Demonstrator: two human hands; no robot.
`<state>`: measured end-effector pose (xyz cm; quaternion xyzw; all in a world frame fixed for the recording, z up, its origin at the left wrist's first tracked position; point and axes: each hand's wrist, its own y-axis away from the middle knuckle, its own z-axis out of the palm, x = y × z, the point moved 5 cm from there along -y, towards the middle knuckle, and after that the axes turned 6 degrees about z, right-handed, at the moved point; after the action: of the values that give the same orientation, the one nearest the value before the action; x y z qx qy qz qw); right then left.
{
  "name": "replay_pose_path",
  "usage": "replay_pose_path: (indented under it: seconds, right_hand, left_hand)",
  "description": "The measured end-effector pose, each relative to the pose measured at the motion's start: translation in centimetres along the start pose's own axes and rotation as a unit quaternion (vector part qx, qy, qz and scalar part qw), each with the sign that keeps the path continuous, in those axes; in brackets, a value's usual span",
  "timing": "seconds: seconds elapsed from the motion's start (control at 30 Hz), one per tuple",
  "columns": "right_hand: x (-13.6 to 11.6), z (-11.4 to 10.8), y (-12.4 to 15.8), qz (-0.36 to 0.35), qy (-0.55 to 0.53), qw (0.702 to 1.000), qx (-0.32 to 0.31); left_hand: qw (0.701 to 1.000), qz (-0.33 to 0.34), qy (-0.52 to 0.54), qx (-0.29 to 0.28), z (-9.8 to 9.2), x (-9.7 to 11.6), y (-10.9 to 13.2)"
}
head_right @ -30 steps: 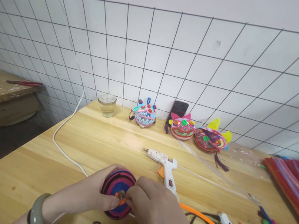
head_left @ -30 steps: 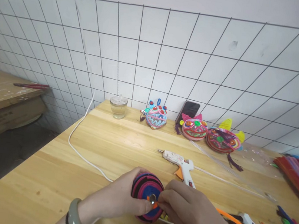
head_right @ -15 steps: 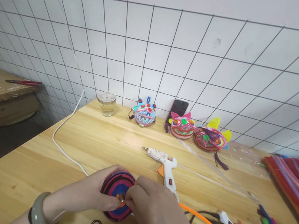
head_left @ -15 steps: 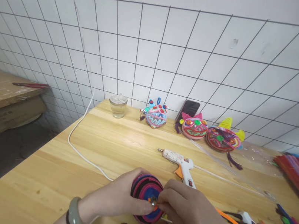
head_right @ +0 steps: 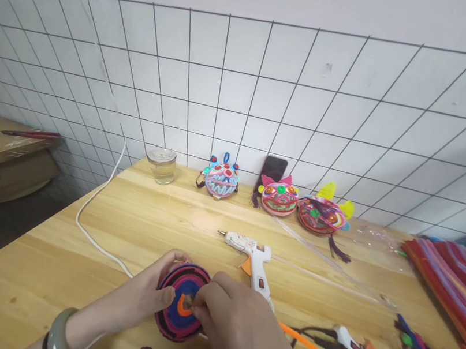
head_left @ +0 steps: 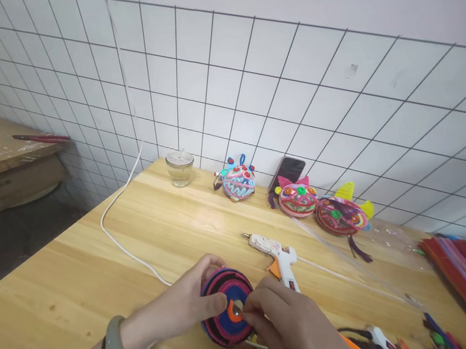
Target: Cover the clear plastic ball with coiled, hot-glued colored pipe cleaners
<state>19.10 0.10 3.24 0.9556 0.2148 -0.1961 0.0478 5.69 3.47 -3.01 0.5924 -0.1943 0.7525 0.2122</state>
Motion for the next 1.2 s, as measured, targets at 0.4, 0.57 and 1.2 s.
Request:
replay_pose_path:
  seconds: [0.4,0.57,1.2]
  right_hand:
    - [-0.2,0.1,0.0,0.028,0.003,0.999,0.039]
    - [-0.4,0.1,0.1,0.017,-0.008,0.999,0.036]
    - [0.4,-0.3,-0.1,0.062,-0.038,0.995,0.074]
  left_hand:
    - [0.996,-0.021,-0.074,0.054,0.3,0.9,0.1]
    - [0.990,-0.015,-0.126,0.056,0.1,0.9,0.0]
    - [0.997,-0.044,-0.019,0.054,-0.1,-0.4,0.2]
